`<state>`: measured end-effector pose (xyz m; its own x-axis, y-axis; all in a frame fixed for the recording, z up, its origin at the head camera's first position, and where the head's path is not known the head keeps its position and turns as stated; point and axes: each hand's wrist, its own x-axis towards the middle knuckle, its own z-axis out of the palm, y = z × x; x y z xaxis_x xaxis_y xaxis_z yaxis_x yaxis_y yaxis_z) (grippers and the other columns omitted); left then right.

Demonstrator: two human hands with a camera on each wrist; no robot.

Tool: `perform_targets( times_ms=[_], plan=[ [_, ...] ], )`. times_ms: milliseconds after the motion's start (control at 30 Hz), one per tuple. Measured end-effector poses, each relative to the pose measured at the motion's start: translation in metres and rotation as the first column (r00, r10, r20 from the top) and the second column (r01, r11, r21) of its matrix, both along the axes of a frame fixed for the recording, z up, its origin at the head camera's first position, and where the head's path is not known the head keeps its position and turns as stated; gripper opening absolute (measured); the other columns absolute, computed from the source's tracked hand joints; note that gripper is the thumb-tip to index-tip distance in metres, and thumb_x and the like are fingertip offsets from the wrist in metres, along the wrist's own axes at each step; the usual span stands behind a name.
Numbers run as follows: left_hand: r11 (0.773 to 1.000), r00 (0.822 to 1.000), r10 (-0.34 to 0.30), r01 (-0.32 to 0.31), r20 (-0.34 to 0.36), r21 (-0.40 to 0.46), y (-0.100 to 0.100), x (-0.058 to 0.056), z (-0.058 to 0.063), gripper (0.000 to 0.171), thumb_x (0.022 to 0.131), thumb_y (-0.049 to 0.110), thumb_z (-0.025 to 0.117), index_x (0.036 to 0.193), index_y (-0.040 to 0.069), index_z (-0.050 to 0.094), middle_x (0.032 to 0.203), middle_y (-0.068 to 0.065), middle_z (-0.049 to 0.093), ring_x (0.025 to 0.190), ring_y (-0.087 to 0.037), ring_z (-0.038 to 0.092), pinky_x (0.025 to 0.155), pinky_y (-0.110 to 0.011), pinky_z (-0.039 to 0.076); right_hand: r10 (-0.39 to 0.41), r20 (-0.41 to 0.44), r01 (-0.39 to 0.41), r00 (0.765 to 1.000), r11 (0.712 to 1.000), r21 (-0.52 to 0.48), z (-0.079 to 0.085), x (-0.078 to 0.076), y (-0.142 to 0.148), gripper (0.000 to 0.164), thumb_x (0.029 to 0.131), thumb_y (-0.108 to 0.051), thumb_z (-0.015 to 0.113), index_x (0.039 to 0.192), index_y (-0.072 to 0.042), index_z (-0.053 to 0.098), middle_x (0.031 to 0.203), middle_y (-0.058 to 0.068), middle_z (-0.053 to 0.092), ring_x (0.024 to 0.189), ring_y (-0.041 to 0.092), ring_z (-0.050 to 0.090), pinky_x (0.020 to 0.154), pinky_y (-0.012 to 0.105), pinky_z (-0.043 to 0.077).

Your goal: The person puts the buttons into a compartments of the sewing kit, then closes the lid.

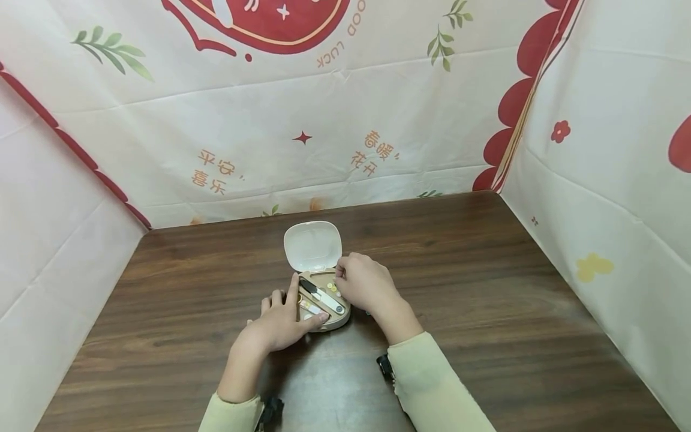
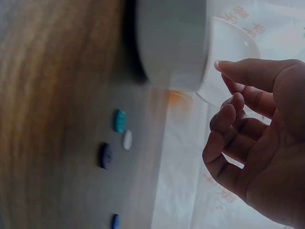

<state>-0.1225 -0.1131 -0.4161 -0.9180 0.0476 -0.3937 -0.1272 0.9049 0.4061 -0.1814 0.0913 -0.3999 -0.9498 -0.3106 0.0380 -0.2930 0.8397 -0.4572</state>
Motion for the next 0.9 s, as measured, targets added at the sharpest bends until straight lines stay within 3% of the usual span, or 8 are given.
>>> perform_targets(
  times_ms=[300,600,900],
  plan=[
    [1.000,1.000,0.000,0.000,0.015,-0.007,0.002,-0.001,0.000,0.115,0.090,0.083,0.059,0.174,0.029,0.001,0.172,-0.024,0.028,0.162,-0.044,0.023,0.110,-0.090,0.026,0.023,-0.031,-0.021,0.999,0.998,0.060,-0.004,-0.010,-0.005,0.013,0.096,-0.022,0.071,0.083,-0.021,0.070,0.086,-0.001,0.062,0.075,0.016,0.056,0.067,0.037,0.048],
    [1.000,1.000,0.004,-0.004,0.013,-0.002,0.000,0.000,0.003,0.116,0.090,0.085,0.058,0.173,0.028,0.000,0.172,-0.024,0.028,0.161,-0.045,0.024,0.108,-0.090,0.027,0.041,0.009,-0.042,0.999,0.994,0.101,-0.002,-0.013,-0.012,0.015,0.097,-0.023,0.072,0.083,-0.021,0.069,0.087,-0.001,0.061,0.076,0.017,0.056,0.066,0.037,0.047],
    [1.000,1.000,-0.001,0.001,0.008,-0.001,0.001,-0.001,0.002,0.116,0.090,0.084,0.058,0.174,0.028,0.001,0.172,-0.025,0.028,0.161,-0.046,0.025,0.108,-0.091,0.026,0.036,0.010,-0.036,0.999,0.996,0.081,-0.001,-0.012,-0.006,0.007,0.099,-0.023,0.071,0.096,-0.021,0.077,0.094,-0.002,0.067,0.082,0.016,0.060,0.075,0.043,0.054]
  ],
)
